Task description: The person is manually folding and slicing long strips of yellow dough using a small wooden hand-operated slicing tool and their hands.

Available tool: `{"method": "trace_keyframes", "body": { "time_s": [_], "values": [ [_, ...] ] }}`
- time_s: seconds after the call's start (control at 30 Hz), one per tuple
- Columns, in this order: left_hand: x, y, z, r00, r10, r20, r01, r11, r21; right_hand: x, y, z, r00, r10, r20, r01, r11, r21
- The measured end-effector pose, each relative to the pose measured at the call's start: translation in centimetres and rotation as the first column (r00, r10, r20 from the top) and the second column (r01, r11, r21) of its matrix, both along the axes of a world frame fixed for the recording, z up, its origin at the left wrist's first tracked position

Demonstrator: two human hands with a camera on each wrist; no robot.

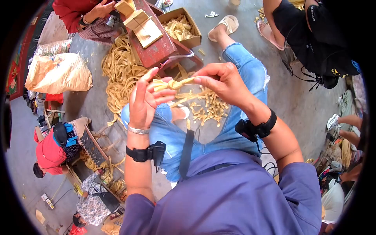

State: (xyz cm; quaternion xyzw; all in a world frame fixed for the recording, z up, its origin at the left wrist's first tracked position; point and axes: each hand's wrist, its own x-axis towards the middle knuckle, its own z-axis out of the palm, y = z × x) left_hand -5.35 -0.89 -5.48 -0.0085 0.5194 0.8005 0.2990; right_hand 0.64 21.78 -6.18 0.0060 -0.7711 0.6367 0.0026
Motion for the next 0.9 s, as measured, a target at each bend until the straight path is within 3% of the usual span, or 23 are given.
{"method": "trace_keyframes", "body": {
  "time_s": [0.07,0.13,0.2,0.3,0.4,0.6,0.9],
  "values": [
    [-1.3,-0.1,0.3,0.978,-0.192,0.081,0.170,0.959,0.228,-1.5,-0.2,0.5,1.000,0.013,0.004,-0.013,1.000,0.005],
    [-2.2,0.9,1.0,0.959,-0.249,0.136,0.238,0.967,0.091,-3.3,-0.6,1.7,0.989,0.127,-0.078,-0.113,0.980,0.166],
    [-3.5,1.4,0.8,0.977,-0.138,0.164,0.123,0.987,0.100,-5.1,-1.7,2.3,0.988,0.032,-0.150,-0.013,0.992,0.127],
    [-5.6,1.3,1.0,0.983,-0.039,0.177,0.027,0.997,0.066,-7.5,-1.2,1.7,0.952,0.182,-0.247,-0.117,0.959,0.257],
    [-7.7,0.7,0.6,0.991,0.024,0.132,-0.020,0.999,-0.029,-10.3,-0.7,0.8,0.950,0.238,-0.204,-0.170,0.938,0.304],
    [-14.1,0.8,-0.2,0.998,0.017,-0.056,-0.030,0.973,-0.230,-16.7,-2.0,0.0,0.928,0.200,-0.314,-0.091,0.940,0.329],
    [-19.6,0.3,-3.5,0.987,0.061,-0.149,-0.105,0.946,-0.306,-23.1,-1.8,-3.6,0.931,0.165,-0.325,-0.027,0.921,0.388]
  ]
}}
